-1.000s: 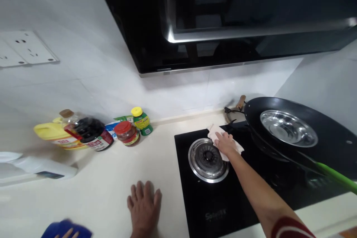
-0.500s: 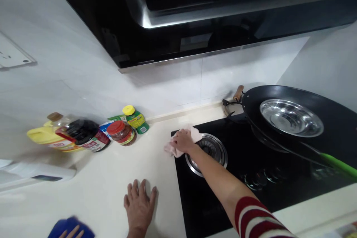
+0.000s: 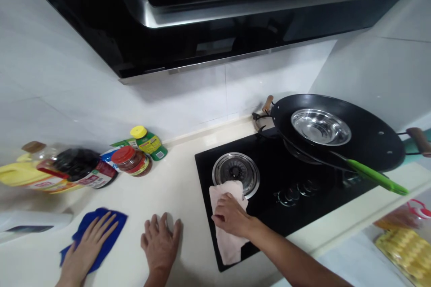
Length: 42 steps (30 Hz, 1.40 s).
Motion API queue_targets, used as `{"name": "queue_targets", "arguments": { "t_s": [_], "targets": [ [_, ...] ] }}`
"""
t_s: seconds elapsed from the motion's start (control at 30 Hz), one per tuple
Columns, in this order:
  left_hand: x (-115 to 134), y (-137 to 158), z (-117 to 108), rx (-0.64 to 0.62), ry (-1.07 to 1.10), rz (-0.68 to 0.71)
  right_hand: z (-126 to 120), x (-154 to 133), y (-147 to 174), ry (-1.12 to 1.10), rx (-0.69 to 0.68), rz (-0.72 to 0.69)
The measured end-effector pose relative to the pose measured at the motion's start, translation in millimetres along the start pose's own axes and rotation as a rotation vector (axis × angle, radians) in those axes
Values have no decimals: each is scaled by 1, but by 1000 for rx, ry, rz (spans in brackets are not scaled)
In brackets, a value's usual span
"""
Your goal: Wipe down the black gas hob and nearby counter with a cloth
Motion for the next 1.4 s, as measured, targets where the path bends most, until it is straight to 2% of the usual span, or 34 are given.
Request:
{"name": "queue_targets", "arguments": {
  "t_s": [0.13, 0.2, 0.33, 0.47, 0.57, 0.63, 0.73, 0.83, 0.93, 1.07, 1.23, 1.4],
  "targets": [
    [1, -1, 0, -4, 10, 7, -16, 6, 17, 47, 184, 207],
    [2, -2, -1, 2, 9, 9, -10, 9, 22, 92, 158, 313],
    [2, -2, -1, -18, 20, -3, 3, 21, 47, 132, 89, 366],
    [1, -2, 0, -26, 32, -16, -10, 55, 92, 214, 172, 446],
    [3, -2, -1, -26, 35, -14, -26, 93, 112, 310, 240, 580],
    [4, -2, -2, -37, 39, -18, -36, 124, 111, 342, 262, 706],
    [5, -1, -3, -51, 42, -35, -50, 168, 89, 362, 279, 830],
    [6, -2, -4, -45, 50, -33, -63, 199, 59, 385, 285, 833],
    [6, -3, -5, -29, 59, -24, -70, 213, 46, 403, 282, 822],
    [3, -5, -2, -46, 78, -35, -62, 192, 65, 436, 294, 803],
    [3, -10, -4, -51, 101, -43, -33, 122, 99, 389, 357, 726],
    [7, -14, -8, -70, 104, -63, -16, 65, 113, 218, 420, 586]
  ]
}}
Point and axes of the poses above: each hand's wrist, its own y-axis away from the middle knuckle, its own z-axis out of the palm, x = y × z, the point moved 8 cm from there along -y, towards the middle knuckle, and after that the axes turned 9 degrees about y, right-handed, at the moved point
